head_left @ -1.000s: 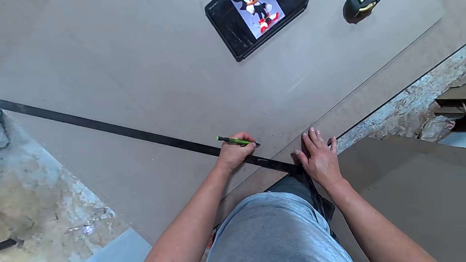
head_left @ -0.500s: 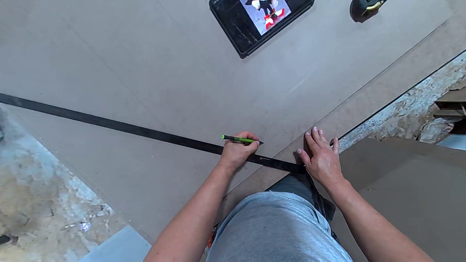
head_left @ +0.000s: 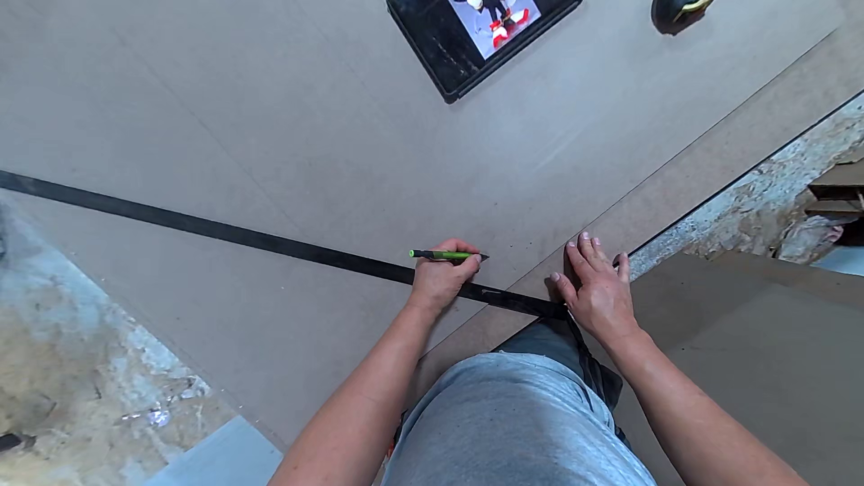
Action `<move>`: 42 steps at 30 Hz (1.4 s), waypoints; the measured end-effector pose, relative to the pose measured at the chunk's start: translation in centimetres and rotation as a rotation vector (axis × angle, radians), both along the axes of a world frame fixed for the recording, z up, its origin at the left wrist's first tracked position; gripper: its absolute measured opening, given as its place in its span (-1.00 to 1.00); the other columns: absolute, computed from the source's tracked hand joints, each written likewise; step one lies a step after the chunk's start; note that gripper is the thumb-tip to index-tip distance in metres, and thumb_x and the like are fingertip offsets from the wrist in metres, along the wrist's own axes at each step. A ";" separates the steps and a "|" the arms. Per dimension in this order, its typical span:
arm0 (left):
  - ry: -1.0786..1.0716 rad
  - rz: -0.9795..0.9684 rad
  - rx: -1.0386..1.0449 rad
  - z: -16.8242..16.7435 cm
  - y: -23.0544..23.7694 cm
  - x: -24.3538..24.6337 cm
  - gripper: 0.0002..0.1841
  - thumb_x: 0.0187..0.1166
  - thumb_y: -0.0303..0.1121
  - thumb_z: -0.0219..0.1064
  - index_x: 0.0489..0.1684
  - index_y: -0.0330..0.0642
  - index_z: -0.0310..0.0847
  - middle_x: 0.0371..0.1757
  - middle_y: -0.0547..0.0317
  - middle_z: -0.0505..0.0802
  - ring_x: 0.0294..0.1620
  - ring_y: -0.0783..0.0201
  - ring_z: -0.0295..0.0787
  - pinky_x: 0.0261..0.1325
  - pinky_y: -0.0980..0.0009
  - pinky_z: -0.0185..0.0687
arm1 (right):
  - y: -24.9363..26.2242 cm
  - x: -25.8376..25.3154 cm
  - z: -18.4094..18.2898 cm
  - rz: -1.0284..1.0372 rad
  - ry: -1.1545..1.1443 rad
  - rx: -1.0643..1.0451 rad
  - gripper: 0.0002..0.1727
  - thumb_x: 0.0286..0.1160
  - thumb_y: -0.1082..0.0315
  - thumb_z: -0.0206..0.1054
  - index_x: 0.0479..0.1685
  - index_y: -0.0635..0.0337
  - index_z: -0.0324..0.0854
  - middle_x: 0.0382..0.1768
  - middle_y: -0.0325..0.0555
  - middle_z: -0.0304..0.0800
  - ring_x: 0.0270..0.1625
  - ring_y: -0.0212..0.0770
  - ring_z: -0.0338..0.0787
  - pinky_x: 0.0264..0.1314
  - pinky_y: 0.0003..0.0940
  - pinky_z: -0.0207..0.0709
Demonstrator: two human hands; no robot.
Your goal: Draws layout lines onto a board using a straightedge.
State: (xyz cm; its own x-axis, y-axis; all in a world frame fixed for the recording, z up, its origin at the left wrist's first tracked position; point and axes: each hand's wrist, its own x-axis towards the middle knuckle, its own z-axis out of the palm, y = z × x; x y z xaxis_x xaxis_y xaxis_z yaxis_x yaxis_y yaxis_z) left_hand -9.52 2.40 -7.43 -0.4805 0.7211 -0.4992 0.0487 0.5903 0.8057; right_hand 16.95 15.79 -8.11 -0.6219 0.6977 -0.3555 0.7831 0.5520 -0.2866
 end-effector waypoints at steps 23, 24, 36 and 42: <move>-0.013 0.021 -0.017 0.1 0.2 0.0 -0.90 0.53 -0.34 0.53 -0.11 -0.07 0.84 -0.32 0.25 0.95 -0.33 0.37 0.91 -0.13 0.34 0.88 | 0.0 0.0 0.0 -0.017 0.017 -0.018 -0.18 0.72 -0.39 -0.14 0.81 -0.12 0.33 0.87 -0.21 0.17 0.92 -0.10 0.08 0.87 0.44 -0.35; -0.012 0.028 -0.015 0.1 0.2 0.0 -0.90 0.52 -0.34 0.53 -0.11 -0.07 0.84 -0.32 0.25 0.95 -0.33 0.37 0.90 -0.14 0.34 0.88 | 0.1 -0.1 0.0 -0.015 0.013 -0.022 -0.18 0.72 -0.39 -0.14 0.82 -0.12 0.32 0.88 -0.21 0.16 0.92 -0.10 0.08 0.87 0.44 -0.35; 0.120 0.146 0.209 1.2 -3.6 -1.2 -0.81 0.71 -0.35 0.33 0.08 -0.24 0.75 -0.16 0.11 0.96 -0.14 0.23 0.96 0.06 0.22 0.94 | -2.0 -1.0 0.4 0.042 0.171 0.088 -0.34 0.69 -0.24 0.11 0.54 0.00 0.61 0.53 -0.08 0.66 0.62 -0.04 0.59 0.86 0.40 -0.10; 0.792 -0.291 0.029 -1.0 -11.5 -3.1 -0.48 0.71 -0.12 0.29 0.63 -0.08 0.52 0.66 0.07 0.61 0.76 0.05 0.38 0.87 -0.13 0.04 | -7.0 -2.3 -1.2 0.278 0.325 0.049 -0.57 0.60 -0.12 0.30 0.10 0.01 0.77 -0.02 -0.16 0.85 0.14 -0.09 0.81 0.78 0.22 0.16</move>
State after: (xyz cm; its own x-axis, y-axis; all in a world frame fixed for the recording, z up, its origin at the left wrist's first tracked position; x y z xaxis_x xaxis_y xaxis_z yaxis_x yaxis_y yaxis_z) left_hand -12.64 -9.14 -8.39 -0.4742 0.8774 -0.0726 0.7524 0.4466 0.4842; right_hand 14.68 8.78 -9.27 -0.8626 0.4994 -0.0806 0.4763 0.7483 -0.4618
